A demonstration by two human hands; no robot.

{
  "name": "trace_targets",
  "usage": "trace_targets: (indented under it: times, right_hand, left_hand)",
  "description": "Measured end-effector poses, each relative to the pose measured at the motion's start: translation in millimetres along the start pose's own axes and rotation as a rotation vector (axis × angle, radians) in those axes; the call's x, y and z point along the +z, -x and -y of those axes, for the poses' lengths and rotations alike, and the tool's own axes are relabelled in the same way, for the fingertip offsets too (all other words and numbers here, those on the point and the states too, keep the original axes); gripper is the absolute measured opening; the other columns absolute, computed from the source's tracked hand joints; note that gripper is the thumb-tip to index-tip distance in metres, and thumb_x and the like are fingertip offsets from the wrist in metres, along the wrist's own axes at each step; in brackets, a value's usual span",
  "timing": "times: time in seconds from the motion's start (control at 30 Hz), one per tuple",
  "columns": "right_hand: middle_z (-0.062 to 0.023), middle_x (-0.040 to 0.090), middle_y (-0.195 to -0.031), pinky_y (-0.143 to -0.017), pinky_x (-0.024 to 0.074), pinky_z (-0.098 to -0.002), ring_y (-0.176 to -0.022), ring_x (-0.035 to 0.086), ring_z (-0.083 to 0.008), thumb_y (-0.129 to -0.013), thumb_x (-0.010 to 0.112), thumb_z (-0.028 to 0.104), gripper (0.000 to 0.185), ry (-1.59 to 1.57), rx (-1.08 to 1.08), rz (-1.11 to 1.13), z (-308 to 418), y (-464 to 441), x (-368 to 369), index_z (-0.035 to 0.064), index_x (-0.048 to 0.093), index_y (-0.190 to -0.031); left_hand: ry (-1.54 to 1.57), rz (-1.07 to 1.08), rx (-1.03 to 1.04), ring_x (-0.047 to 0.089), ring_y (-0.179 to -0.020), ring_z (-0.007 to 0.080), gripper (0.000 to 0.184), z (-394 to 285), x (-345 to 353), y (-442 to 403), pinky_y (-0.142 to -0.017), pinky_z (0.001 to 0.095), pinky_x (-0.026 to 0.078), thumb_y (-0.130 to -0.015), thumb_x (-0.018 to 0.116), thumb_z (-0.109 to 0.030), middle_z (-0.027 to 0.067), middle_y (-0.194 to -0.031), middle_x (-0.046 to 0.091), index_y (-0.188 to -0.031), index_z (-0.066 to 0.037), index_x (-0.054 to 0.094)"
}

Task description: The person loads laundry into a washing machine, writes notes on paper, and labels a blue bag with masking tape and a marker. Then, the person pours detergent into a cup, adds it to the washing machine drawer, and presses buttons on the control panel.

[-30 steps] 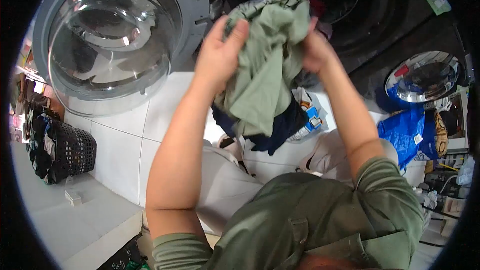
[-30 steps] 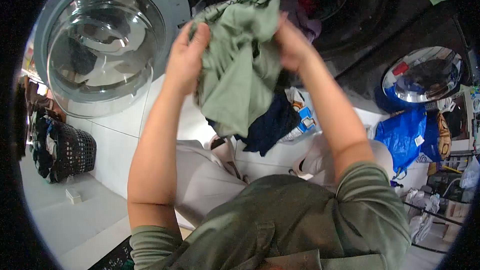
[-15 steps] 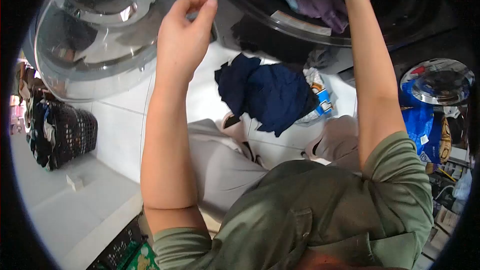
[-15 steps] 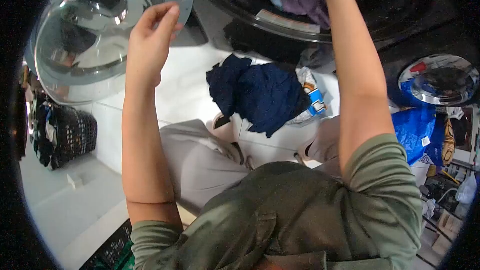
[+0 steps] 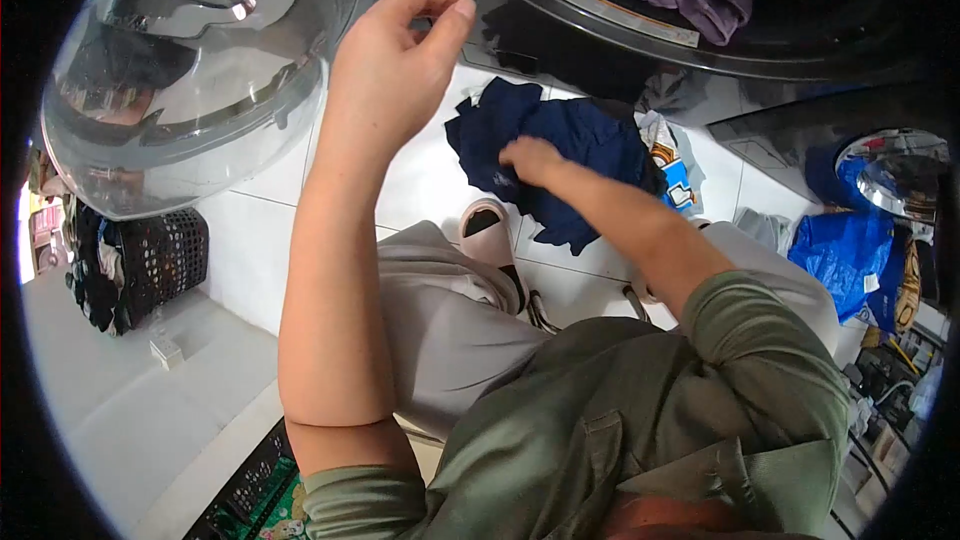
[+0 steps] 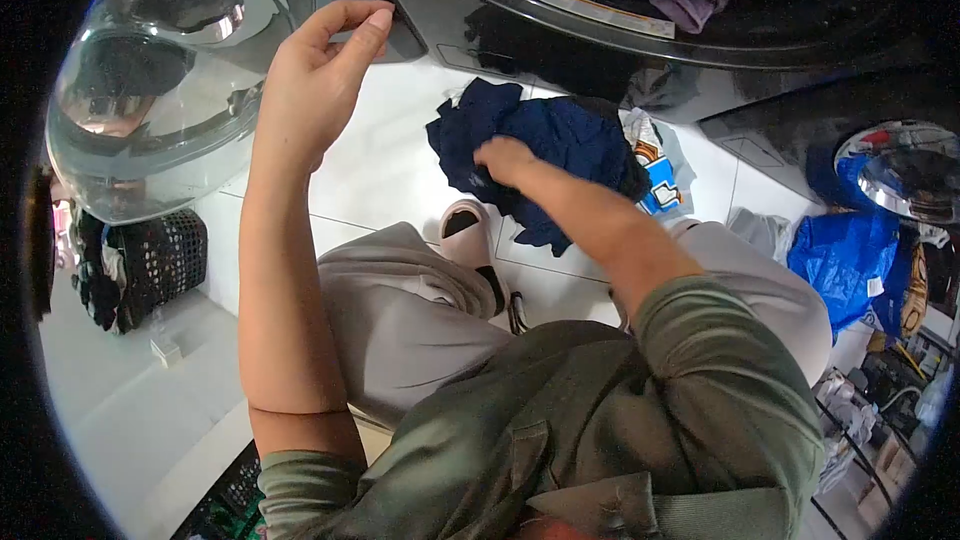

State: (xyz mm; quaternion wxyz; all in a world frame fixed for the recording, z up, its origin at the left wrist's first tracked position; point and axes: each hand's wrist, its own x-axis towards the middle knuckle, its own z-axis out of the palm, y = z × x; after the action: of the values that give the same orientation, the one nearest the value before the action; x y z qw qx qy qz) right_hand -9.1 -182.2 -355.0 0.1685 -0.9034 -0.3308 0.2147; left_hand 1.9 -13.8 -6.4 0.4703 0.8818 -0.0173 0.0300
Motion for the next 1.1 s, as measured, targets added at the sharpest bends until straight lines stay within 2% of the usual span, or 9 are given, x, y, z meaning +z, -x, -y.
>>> trace_targets:
  times: [0.1,0.27,0.37,0.5,0.6,0.7,0.77,0.87,1.1]
  right_hand:
    - [-0.0207,0.068,-0.103,-0.085,0.0536,-0.0414,-0.094,0.067,-0.0346,-0.079,0.056,0.004,0.033,-0.373,-0.013,-0.413,-3,3,-116,0.0063,0.07,-0.109]
    - [-0.0036,0.068,-0.107,-0.088,0.051,-0.0303,-0.099,0.064,-0.0167,-0.086,0.052,-0.005,0.038,-1.498,-0.255,-0.724,48,64,-293,0.0049,0.06,-0.121]
    - [-0.0114,0.064,-0.118,-0.094,0.049,-0.0355,-0.108,0.061,-0.0213,-0.087,0.07,0.018,0.055,-0.803,-0.294,-0.791,65,99,-312,0.0037,0.046,-0.133]
    - [-0.01,0.068,-0.1,-0.075,0.0536,-0.0345,-0.088,0.064,-0.0198,-0.065,0.082,0.028,0.08,-1.134,-0.155,-0.427,92,123,-243,0.0052,0.051,-0.135]
    - [-0.009,0.065,-0.112,-0.086,0.0481,-0.0311,-0.1,0.061,-0.0188,-0.069,0.076,0.018,0.044,-0.718,0.323,0.367,73,123,-290,0.0041,0.068,-0.11]
    - [-0.0097,0.067,-0.108,-0.085,0.0502,-0.0342,-0.097,0.063,-0.0232,-0.075,0.074,0.027,0.039,-0.397,0.169,-0.216,12,99,-382,0.0048,0.07,-0.107]
    - [-0.0087,0.066,-0.104,-0.082,0.0504,-0.0333,-0.093,0.062,-0.0218,-0.085,0.068,0.026,0.03,-1.154,0.086,-1.017,-25,85,-438,0.0055,0.067,-0.107]
    - [-0.0084,0.065,-0.102,-0.081,0.0505,-0.0341,-0.091,0.061,-0.0219,-0.092,0.062,0.021,0.022,-1.431,-0.34,-1.293,-38,102,-480,0.0051,0.062,-0.107]
    - [-0.0135,0.068,-0.094,-0.076,0.0524,-0.0395,-0.086,0.065,-0.0254,-0.074,0.079,0.041,0.057,-0.153,0.02,0.022,-69,62,-163,0.0052,0.064,-0.115]
  left_hand:
    - [-0.092,0.076,0.024,0.063,-0.091,0.0154,0.04,7,-1,-7,-0.083,0.027,0.047,-0.092,0.066,-0.034,0.0082,-0.099,0.069,-0.115,-0.001,0.066]
    - [-0.285,0.08,0.31,0.061,-0.107,0.0327,0.081,18,23,-5,-0.092,0.0395,0.048,-0.076,0.077,-0.044,0.0257,-0.127,0.055,-0.138,-0.003,0.046]
    - [0.279,0.15,0.041,0.061,-0.104,0.0243,0.06,4,32,-17,-0.09,0.0359,0.048,-0.08,0.069,-0.014,0.0206,-0.116,0.061,-0.135,-0.002,0.047]
    - [0.151,0.255,0.192,0.061,-0.083,0.0218,0.082,-30,31,5,-0.078,0.0309,0.048,-0.075,0.069,-0.013,0.018,-0.11,0.062,-0.146,-0.005,0.029]
    - [-0.222,0.193,0.351,0.057,-0.113,0.0288,0.086,-21,27,17,-0.089,0.0327,0.047,-0.076,0.074,-0.021,0.0221,-0.13,0.051,-0.148,-0.007,0.031]
    - [0.052,0.125,0.211,0.056,-0.115,0.0301,0.058,-25,22,11,-0.089,0.0352,0.048,-0.087,0.069,-0.023,0.0159,-0.132,0.051,-0.139,-0.008,0.048]
    - [0.079,0.096,0.212,0.058,-0.111,0.0292,0.051,-26,22,5,-0.085,0.0346,0.05,-0.088,0.068,-0.023,0.0153,-0.129,0.053,-0.134,-0.007,0.053]
    - [0.037,0.024,0.272,0.062,-0.102,0.0272,0.041,-16,23,-1,-0.08,0.0333,0.051,-0.089,0.067,-0.025,0.0144,-0.123,0.058,-0.124,-0.005,0.061]
    - [-0.177,0.004,0.296,0.062,-0.098,0.0204,0.039,-6,24,-13,-0.084,0.0314,0.049,-0.092,0.065,-0.027,0.0126,-0.114,0.061,-0.122,-0.004,0.063]
